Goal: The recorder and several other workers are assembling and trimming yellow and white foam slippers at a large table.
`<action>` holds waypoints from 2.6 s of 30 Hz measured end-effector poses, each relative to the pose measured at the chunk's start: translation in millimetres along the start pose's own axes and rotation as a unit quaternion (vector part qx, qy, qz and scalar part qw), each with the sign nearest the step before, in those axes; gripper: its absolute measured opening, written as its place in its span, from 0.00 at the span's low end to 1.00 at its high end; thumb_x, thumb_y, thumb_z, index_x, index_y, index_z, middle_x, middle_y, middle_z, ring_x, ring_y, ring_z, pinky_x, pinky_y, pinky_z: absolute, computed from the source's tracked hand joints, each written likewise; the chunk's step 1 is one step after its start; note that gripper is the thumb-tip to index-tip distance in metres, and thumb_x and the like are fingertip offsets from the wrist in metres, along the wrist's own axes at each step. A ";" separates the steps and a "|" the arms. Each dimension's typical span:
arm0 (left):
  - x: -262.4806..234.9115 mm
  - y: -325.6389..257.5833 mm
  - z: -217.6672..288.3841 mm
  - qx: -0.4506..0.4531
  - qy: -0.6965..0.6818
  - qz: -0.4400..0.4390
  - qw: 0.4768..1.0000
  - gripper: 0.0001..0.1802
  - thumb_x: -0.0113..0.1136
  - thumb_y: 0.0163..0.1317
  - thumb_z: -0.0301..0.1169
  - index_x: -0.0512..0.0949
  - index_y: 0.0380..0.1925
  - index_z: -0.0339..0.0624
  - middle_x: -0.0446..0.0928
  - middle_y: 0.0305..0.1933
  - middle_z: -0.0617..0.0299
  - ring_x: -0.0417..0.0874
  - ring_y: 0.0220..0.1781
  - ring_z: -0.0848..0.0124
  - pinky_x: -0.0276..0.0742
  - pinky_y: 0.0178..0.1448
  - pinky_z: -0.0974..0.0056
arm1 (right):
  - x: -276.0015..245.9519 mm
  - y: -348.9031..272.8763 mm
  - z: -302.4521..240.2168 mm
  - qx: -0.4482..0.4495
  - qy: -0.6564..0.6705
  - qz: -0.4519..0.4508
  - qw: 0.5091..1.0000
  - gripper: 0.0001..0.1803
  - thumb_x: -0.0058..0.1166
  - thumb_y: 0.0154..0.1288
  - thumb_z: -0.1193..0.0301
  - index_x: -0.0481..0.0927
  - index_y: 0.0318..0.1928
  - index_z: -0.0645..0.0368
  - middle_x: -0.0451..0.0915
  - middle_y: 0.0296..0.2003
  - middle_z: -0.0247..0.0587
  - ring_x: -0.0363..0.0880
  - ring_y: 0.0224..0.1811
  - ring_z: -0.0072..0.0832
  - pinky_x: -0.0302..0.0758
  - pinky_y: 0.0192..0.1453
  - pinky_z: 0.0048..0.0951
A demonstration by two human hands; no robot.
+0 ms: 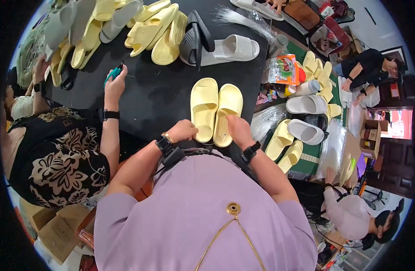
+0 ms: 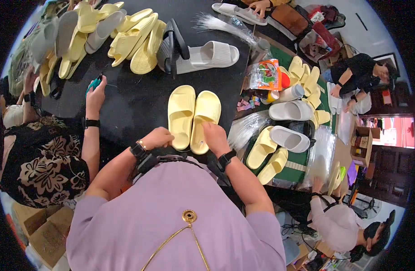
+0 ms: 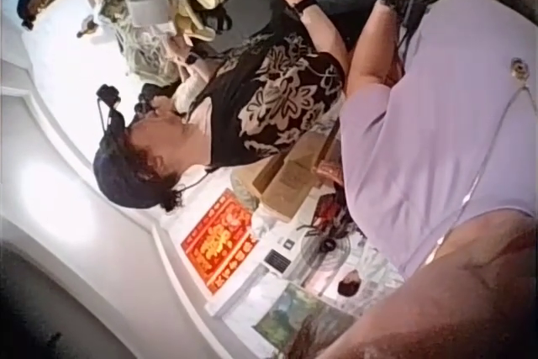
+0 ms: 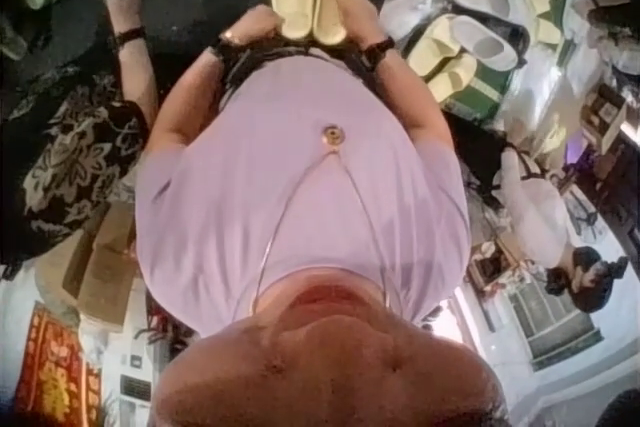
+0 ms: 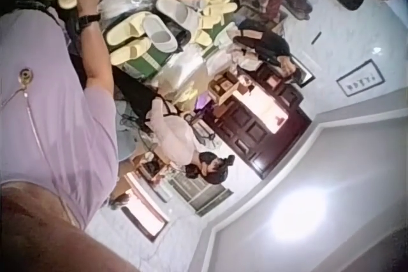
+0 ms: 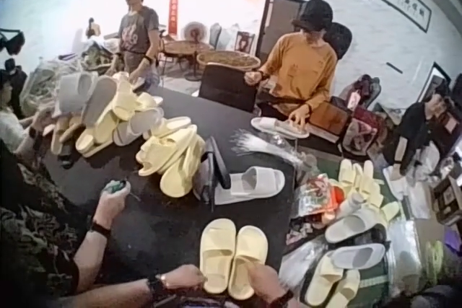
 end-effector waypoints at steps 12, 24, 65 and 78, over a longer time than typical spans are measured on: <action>-2.1 45.6 17.6 -0.010 -0.260 0.103 0.960 0.16 0.51 0.63 0.36 0.75 0.23 0.33 0.73 0.18 0.61 0.73 0.15 0.74 0.71 0.18 0.69 | -12.7 13.2 -6.9 -0.035 0.090 0.090 0.991 0.16 0.50 0.51 0.80 0.76 0.43 0.59 0.77 0.42 0.44 0.75 0.48 0.41 0.71 0.49 0.38; -0.5 53.7 13.9 -0.056 -0.305 0.093 0.946 0.14 0.50 0.64 0.37 0.74 0.27 0.36 0.73 0.21 0.63 0.74 0.19 0.74 0.75 0.25 0.69 | -7.0 -32.9 -8.7 0.166 0.166 -0.090 0.968 0.17 0.51 0.60 0.70 0.74 0.51 0.56 0.79 0.33 0.46 0.79 0.35 0.44 0.76 0.38 0.39; -84.5 140.0 60.6 0.025 0.271 0.344 0.899 0.11 0.56 0.49 0.32 0.81 0.31 0.41 0.80 0.34 0.46 0.82 0.37 0.51 0.79 0.40 0.53 | 26.9 21.7 3.2 0.178 0.026 -0.066 0.981 0.14 0.42 0.56 0.74 0.70 0.43 0.66 0.76 0.38 0.58 0.78 0.34 0.52 0.77 0.38 0.46; -15.2 147.7 131.7 0.371 0.398 0.182 0.819 0.16 0.48 0.57 0.24 0.77 0.43 0.55 0.79 0.35 0.61 0.79 0.44 0.63 0.68 0.51 0.56 | 39.9 23.4 11.5 0.133 -0.014 -0.061 0.989 0.19 0.47 0.56 0.70 0.70 0.47 0.67 0.77 0.38 0.57 0.80 0.30 0.46 0.78 0.30 0.41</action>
Point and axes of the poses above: each hand's wrist, its own y-axis towards the middle knuckle, its own x-axis out of the palm, z = x × y, the point moved 2 cm from there along y, towards the middle knuckle
